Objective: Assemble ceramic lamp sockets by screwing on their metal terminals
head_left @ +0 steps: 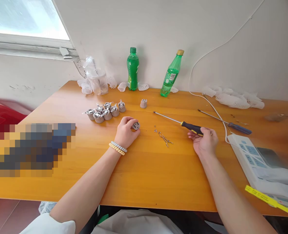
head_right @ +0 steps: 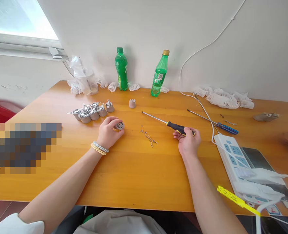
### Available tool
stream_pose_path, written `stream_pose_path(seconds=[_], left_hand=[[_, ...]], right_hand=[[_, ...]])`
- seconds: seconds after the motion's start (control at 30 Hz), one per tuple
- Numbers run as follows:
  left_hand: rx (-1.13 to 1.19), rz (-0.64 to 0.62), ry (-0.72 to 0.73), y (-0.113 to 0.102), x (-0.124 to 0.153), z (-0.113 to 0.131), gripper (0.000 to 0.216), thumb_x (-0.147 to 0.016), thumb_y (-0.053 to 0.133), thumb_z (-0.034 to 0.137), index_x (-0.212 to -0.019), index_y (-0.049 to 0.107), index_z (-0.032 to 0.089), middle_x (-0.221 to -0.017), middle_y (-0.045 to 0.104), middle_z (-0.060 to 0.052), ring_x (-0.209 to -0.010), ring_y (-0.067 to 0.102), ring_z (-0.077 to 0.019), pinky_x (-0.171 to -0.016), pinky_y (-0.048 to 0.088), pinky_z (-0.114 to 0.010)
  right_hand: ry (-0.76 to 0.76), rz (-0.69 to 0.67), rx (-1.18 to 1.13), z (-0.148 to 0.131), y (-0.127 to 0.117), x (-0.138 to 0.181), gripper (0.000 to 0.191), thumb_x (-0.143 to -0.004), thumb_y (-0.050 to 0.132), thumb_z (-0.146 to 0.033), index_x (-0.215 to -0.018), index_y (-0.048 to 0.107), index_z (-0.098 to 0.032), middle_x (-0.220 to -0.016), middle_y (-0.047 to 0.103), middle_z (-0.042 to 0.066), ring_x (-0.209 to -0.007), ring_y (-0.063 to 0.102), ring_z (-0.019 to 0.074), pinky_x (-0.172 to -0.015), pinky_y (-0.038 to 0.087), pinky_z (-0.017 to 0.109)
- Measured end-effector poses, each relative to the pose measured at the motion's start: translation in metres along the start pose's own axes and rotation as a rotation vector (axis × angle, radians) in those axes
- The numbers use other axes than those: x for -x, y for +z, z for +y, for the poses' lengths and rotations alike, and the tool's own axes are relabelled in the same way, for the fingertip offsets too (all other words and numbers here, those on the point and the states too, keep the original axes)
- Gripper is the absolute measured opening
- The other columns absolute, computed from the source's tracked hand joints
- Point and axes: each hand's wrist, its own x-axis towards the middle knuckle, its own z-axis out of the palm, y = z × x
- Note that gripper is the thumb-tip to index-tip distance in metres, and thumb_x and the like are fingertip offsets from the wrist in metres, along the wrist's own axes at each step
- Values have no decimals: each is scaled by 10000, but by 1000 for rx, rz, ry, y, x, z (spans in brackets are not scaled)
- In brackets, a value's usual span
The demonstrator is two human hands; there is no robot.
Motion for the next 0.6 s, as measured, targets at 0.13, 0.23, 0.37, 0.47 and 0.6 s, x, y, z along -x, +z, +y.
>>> stream_pose_path(seconds=[0.13,0.23,0.37,0.47,0.6], left_hand=[[28,-14,30,-3,-2,2,274,-674,646,146,-944,634,190,-996,651,-60,-820,642,-161,-739,543,-283],[46,9,35,-4,-3,4,340,-673,653,162,-1008,600,180,-959,668,-56,-773,640,-155,-760,538,-294],[84,14,5,-4,-3,4,397,-665,665,176,-1047,558,159,-940,675,-62,-781,641,-156,-771,537,-295],[94,8,-22,-3,-3,3,357,-663,663,179,-1004,558,166,-917,676,-55,-768,641,-153,-759,539,-296],[136,12,-52,-1,-3,3,281,-658,661,176,-921,562,181,-926,681,-48,-749,640,-144,-751,537,-295]], right_hand=[[2,-8,8,1,0,1,269,-642,594,-241,-835,407,-235,-540,647,-27,-436,636,202,-407,479,280],[6,-44,20,0,-2,2,299,-642,628,-261,-843,409,-236,-566,655,-27,-459,649,199,-431,488,282],[22,-226,133,-9,-11,0,420,-588,739,-303,-854,420,-238,-652,677,-21,-573,692,216,-550,536,332],[-92,-322,469,-21,-21,1,460,-566,789,-359,-874,472,-230,-731,694,11,-672,703,230,-663,544,380],[-332,-296,1043,-28,-32,16,495,-581,770,-428,-981,563,-222,-826,712,68,-713,673,236,-674,525,385]])
